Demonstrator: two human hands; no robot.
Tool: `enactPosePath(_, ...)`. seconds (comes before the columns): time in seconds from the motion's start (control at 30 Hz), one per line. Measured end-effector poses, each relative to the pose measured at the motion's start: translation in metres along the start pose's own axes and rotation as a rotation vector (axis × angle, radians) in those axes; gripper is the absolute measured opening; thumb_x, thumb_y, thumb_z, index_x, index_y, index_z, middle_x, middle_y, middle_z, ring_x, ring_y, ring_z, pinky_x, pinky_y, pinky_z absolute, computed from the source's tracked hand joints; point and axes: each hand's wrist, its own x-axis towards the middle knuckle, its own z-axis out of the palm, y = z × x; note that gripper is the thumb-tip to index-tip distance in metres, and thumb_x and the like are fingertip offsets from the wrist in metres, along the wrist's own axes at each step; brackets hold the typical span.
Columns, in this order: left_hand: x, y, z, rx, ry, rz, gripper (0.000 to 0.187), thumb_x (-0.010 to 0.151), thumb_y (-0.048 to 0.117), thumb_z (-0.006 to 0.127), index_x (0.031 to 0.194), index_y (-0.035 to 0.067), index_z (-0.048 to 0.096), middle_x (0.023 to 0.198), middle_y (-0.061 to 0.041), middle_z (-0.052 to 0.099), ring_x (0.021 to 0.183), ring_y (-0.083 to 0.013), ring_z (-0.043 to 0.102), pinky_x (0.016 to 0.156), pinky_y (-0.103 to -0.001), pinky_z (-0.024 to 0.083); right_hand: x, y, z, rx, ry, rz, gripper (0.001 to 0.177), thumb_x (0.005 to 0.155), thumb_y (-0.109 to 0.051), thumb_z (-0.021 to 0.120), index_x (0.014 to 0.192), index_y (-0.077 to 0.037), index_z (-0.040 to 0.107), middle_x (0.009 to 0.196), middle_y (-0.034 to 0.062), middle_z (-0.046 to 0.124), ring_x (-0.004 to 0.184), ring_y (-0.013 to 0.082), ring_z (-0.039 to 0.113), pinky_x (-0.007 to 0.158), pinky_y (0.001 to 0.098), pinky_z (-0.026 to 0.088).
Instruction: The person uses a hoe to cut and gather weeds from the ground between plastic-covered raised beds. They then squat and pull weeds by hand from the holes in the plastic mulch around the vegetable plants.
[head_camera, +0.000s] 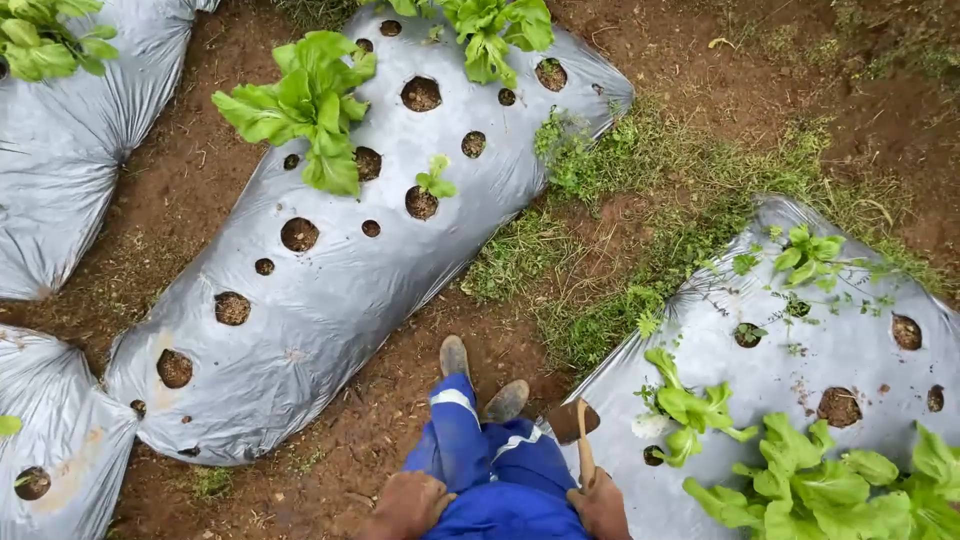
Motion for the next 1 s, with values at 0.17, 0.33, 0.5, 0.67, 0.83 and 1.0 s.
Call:
enactPosePath(0.17,0.019,-0.048,0.007,-0.017,-0.526,0.027,0.048,0.097,0.070,0.043,0.095,0.030,0.069,0.102,-0.010,0.066,0.101,-0.0353,0.064,0.083,-0.049,0.048,-0.024,-0.020,0.010,0.072,-0.043,0.135,0.039,0.068,-0.038,0.082,0.089,-0.015,0.058,0.082,0.0065,0.065,0.081,0.0265,0.065,0.076,0.0374,0.047)
enactPosePath(0.33,0.057,-0.096,-0.062,-0.018,-0.870,-0.054,0.063,0.097,0.075,0.035,0.121,0.028,0.069,0.130,-0.009,0.058,0.124,-0.0319,0.055,0.108,-0.048,0.039,-0.010,-0.109,0.005,0.321,-0.002,0.274,0.039,0.076,-0.039,0.076,0.104,-0.012,0.073,0.088,0.0069,0.074,0.084,0.0257,0.070,0.082,0.0373,0.052)
enactPosePath(0.5,0.174,-0.153,-0.045,0.046,-0.069,0.086,0.045,0.096,0.060,0.062,0.075,0.020,0.065,0.077,-0.006,0.069,0.076,-0.0295,0.065,0.070,-0.049,0.047,0.058,-0.199,-0.026,0.837,0.266,0.152,0.051,0.090,-0.043,0.070,0.064,-0.004,0.051,0.045,0.0131,0.055,0.038,0.0229,0.050,0.045,0.0384,0.047)
enactPosePath(0.67,0.348,-0.170,-0.030,0.036,-0.093,-0.040,0.043,0.096,0.065,0.051,0.108,0.025,0.063,0.117,-0.007,0.063,0.119,-0.0345,0.060,0.100,-0.053,0.045,0.232,-0.181,0.031,1.139,0.454,-0.037,0.034,0.103,-0.032,0.062,0.085,-0.005,0.050,0.060,0.0082,0.052,0.044,0.0186,0.050,0.041,0.0340,0.042)
enactPosePath(0.83,0.479,-0.172,0.008,-0.008,-0.169,-0.076,0.036,0.103,0.063,0.041,0.117,0.033,0.053,0.158,-0.017,0.041,0.144,-0.0400,0.043,0.118,-0.056,0.036,0.408,-0.136,0.080,1.077,0.423,0.054,0.029,0.103,-0.028,0.066,0.087,-0.005,0.055,0.059,0.0072,0.055,0.041,0.0178,0.051,0.035,0.0375,0.039)
enactPosePath(1.0,0.561,-0.172,0.037,0.163,0.134,0.053,0.073,0.095,0.045,0.067,0.154,0.023,0.031,0.164,-0.017,0.022,0.153,-0.0373,0.024,0.123,-0.055,0.028,0.525,-0.126,0.116,1.129,0.392,-0.021,0.039,0.107,-0.039,0.061,0.089,-0.007,0.051,0.061,0.0019,0.048,0.043,0.0138,0.047,0.033,0.0306,0.038)
